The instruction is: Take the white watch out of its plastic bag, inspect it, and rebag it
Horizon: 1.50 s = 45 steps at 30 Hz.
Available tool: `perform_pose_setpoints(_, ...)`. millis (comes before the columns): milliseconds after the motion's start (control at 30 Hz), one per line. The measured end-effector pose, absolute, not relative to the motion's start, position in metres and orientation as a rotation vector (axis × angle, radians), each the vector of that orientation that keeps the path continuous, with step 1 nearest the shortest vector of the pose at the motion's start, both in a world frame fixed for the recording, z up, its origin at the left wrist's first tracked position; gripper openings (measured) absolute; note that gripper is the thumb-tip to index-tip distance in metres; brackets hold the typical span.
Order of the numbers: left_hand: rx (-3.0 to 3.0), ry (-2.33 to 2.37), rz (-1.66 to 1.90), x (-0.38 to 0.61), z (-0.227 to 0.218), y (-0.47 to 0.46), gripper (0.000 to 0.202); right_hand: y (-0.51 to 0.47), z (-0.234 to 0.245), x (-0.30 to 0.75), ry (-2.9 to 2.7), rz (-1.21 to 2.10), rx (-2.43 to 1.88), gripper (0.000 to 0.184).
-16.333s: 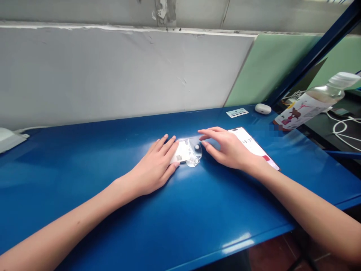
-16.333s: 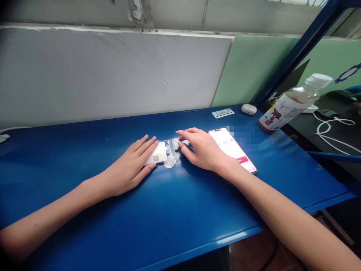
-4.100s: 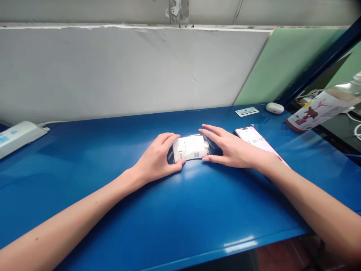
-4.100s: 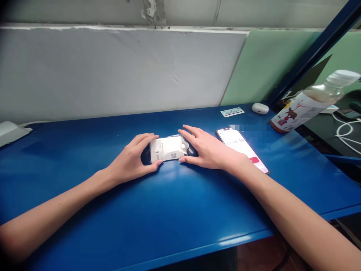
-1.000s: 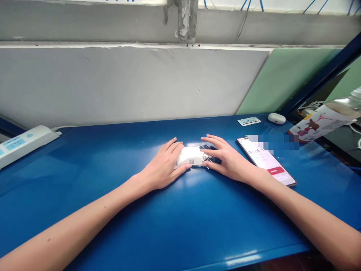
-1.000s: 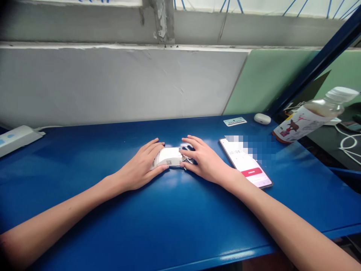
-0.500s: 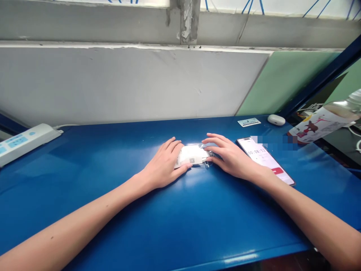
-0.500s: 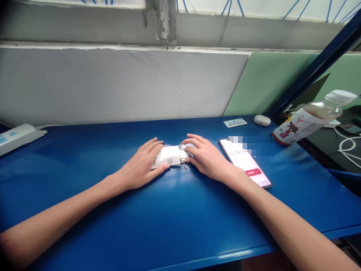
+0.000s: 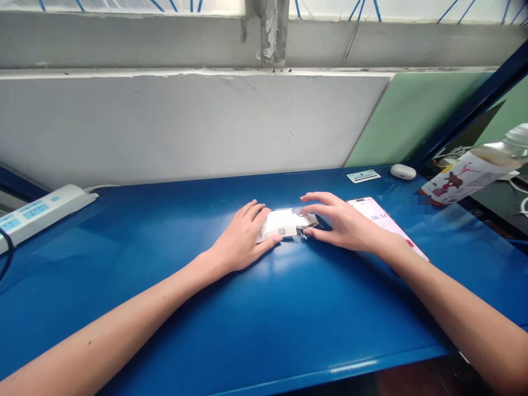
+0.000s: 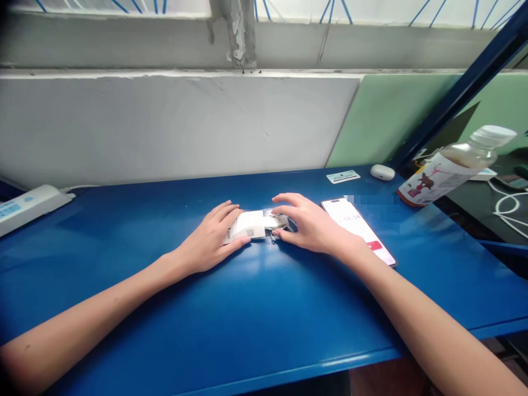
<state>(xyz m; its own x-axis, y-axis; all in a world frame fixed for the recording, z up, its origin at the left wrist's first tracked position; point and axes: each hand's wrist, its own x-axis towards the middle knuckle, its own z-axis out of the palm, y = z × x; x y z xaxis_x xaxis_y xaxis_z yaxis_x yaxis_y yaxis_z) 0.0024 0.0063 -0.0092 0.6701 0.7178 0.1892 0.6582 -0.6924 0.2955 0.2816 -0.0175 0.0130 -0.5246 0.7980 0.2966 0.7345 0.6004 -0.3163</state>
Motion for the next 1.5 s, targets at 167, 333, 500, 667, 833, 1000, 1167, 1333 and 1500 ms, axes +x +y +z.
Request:
perform_pose_setpoints(167, 2.690, 1.098, 0.426, 0.002, -0.008, 0.006, 0.059, -0.019, -0.002, 0.268, -2.385, 0.296, -1.243, 0.038)
perform_pose_setpoints(333, 2.691, 1.111, 0.450, 0.002, -0.007, 0.005, 0.060, -0.017, -0.002, 0.266, -2.381, 0.335, -1.218, 0.031)
perform_pose_setpoints(500, 2.671, 1.167, 0.454, 0.004, -0.006, 0.005, 0.061, -0.011, 0.004, 0.281, -2.398, 0.226, -1.202, 0.028)
perform_pose_setpoints(667, 2.639, 1.179, 0.394, 0.002, -0.002, 0.006, 0.061, 0.000, 0.012, 0.301, -2.217, 0.090, -1.276, 0.027)
perform_pose_setpoints(833, 2.595, 1.171, 0.444, 0.003, -0.001, 0.009, 0.082, -0.002, 0.017, 0.297, -2.095, 0.061, -1.260, 0.027)
perform_pose_setpoints(1000, 2.620, 1.161, 0.866, 0.009, 0.011, 0.004, 0.083, -0.019, 0.022, 0.275, -2.146, 0.039, -1.266, 0.031)
perform_pose_setpoints(1167, 2.813, 0.991, 0.989, 0.015, 0.024, 0.000, 0.051, -0.028, 0.038, 0.250, -2.204, 0.087, -1.165, 0.032)
perform_pose_setpoints(1333, 2.656, 0.864, 0.926, 0.014, 0.024, 0.002, 0.026, -0.019, 0.068, 0.220, -2.058, 0.218, -1.104, 0.026)
perform_pose_setpoints(1500, 2.036, 0.796, 0.913, 0.018, 0.031, -0.005, 0.035, 0.004, 0.080, 0.194, -1.709, 0.573, -1.033, 0.042)
